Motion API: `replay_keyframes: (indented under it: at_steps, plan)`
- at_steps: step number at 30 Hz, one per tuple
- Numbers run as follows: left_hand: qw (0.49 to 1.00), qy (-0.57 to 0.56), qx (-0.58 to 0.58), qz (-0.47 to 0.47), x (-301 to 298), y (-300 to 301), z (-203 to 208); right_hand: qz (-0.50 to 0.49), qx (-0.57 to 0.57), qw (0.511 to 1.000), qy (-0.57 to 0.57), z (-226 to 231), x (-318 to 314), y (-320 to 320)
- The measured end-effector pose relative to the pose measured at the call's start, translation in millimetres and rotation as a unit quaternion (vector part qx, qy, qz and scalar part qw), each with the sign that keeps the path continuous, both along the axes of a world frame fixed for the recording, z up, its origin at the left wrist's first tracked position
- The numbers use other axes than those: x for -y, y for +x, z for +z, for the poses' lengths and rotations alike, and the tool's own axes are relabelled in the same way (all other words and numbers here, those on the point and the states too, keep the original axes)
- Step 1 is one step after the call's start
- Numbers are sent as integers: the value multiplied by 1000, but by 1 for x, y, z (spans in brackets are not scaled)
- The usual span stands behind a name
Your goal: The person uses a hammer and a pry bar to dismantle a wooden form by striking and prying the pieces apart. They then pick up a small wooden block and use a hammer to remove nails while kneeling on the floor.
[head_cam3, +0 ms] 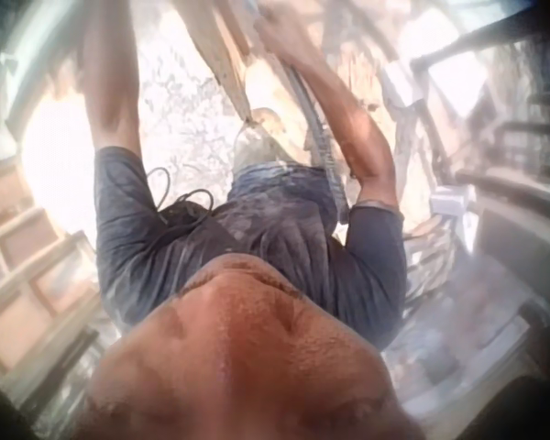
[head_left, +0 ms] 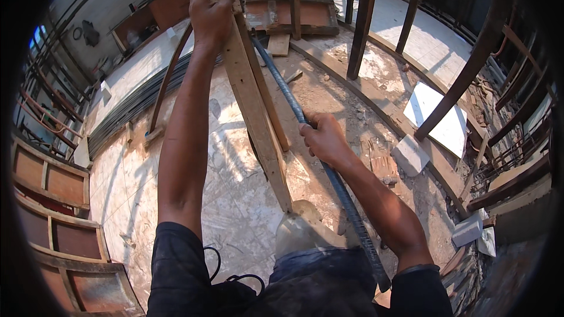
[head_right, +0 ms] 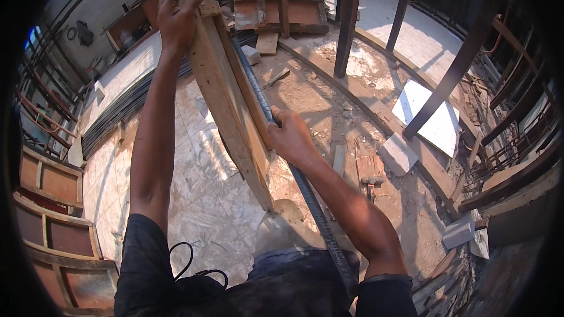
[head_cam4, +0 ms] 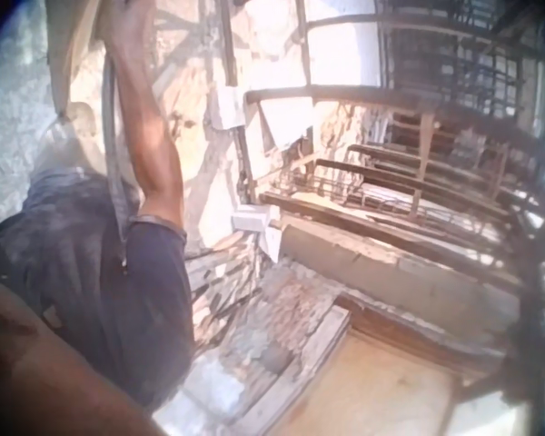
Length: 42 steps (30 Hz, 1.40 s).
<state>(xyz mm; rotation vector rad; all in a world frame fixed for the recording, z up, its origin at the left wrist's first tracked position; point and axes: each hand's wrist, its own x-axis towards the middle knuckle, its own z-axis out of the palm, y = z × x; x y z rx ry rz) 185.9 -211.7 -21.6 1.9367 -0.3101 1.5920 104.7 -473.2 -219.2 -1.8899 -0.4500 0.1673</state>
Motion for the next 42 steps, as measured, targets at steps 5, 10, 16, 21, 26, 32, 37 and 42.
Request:
replay_keyframes:
  at_steps: [5,10,16,21,26,32,37,42]
  plan:
    - [999,-1,-32,-4,-2,-2,-1,-10,46,998,-42,29,2,-1]
    - [999,-5,-35,-11,2,1,0,7,154,984,-87,62,-2,-1]
    - [1000,4,-24,-5,3,5,0,-15,130,988,-84,54,-15,4]
    - [1000,22,11,2,-7,5,0,-10,134,990,-35,34,-20,-9]
    - [1000,11,3,-2,-2,1,-1,-31,128,991,34,-25,-44,-16]
    - [1000,7,-9,-11,-23,13,6,-75,166,983,-32,-55,-70,-1]
    - [999,19,-26,39,-39,24,6,-43,180,980,-71,-90,-78,16]
    - [997,-1,-40,59,-37,47,7,-89,277,955,-53,-163,-87,49]
